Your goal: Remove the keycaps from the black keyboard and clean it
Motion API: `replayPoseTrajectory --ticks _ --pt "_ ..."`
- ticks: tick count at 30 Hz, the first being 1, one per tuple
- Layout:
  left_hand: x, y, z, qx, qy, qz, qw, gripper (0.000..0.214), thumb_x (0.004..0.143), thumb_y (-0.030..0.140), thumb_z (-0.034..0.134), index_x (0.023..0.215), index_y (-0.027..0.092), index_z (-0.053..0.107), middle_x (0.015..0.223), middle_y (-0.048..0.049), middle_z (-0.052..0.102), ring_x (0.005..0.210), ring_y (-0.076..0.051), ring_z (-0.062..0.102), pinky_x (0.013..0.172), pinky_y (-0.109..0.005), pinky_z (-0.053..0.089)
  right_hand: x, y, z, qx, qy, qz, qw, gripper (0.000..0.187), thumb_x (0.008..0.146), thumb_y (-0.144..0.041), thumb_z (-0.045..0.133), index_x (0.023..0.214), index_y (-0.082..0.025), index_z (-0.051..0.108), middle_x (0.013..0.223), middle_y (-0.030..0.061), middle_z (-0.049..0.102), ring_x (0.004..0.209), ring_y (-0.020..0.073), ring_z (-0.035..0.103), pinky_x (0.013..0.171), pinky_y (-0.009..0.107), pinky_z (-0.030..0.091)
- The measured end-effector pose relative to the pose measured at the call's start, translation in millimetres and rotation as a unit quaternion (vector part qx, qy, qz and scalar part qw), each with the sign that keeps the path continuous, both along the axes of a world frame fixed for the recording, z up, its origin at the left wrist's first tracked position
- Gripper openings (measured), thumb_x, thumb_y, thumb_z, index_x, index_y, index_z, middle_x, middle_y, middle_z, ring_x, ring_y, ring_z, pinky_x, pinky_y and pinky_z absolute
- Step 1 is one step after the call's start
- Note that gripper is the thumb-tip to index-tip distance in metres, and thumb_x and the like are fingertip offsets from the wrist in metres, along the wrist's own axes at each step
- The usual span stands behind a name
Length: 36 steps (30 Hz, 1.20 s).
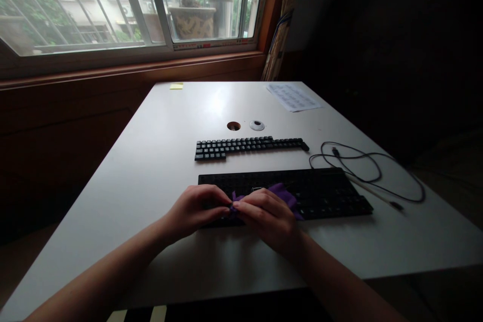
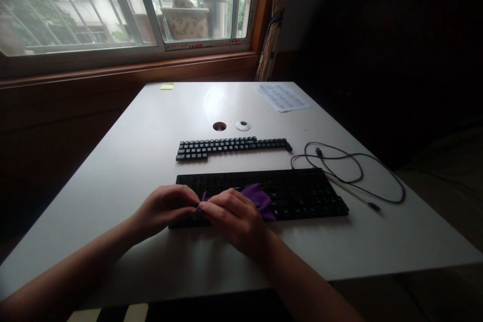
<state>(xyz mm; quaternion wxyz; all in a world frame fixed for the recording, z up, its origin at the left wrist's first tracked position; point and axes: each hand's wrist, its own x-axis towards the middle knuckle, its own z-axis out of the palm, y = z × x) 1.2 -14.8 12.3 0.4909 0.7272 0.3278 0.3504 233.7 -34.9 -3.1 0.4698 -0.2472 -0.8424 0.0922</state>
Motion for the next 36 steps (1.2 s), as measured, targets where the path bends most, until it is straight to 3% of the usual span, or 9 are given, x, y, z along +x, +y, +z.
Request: replayPoseTrajectory --ticks 11,19,27,36 --pt "-0.9 0.8 3.5 0.054 0.031 -0.002 0.998 0.011 0.085 0.023 0.072 0.089 0.014 0.07 0.088 -0.0083 0.074 0.079 -0.018 0.07 0.073 -0.027 0.055 1.5 0.6 -2.7 0.013 -0.017 0.007 1.0 0.047 0.084 -0.004 0.066 0.127 -0.023 0.062 0.1 0.0061 0.07 0.087 0.0179 0.065 0.076 0.033 0.058" --pt "0.2 -1.5 0.1 0.015 0.016 0.006 1.0 0.014 0.084 0.026 0.073 0.087 0.013 0.069 0.087 -0.0088 0.075 0.078 -0.019 0.07 0.072 -0.027 0.055 1.4 -1.3 -6.9 0.008 -0.038 0.005 0.999 0.049 0.086 -0.004 0.066 0.132 -0.021 0.059 0.105 0.0071 0.069 0.092 0.0179 0.064 0.08 0.034 0.058" --pt "1.8 -2.7 0.1 0.002 0.004 0.005 1.0 0.013 0.083 0.025 0.074 0.088 0.013 0.07 0.089 -0.0082 0.075 0.079 -0.018 0.07 0.072 -0.026 0.056 2.3 -3.4 0.2 0.042 -0.037 0.004 0.998 0.04 0.082 0.0 0.069 0.12 -0.013 0.064 0.098 0.009 0.07 0.088 0.0173 0.064 0.078 0.033 0.057" --pt "0.9 -3.1 -1.4 -0.019 -0.023 -0.001 1.0 0.013 0.083 0.022 0.074 0.092 0.013 0.072 0.092 -0.0092 0.074 0.083 -0.019 0.07 0.075 -0.028 0.056 3.0 -5.9 2.1 0.055 -0.039 -0.01 0.998 0.034 0.08 0.0 0.071 0.11 -0.013 0.066 0.092 0.0075 0.069 0.082 0.0162 0.063 0.074 0.031 0.056"
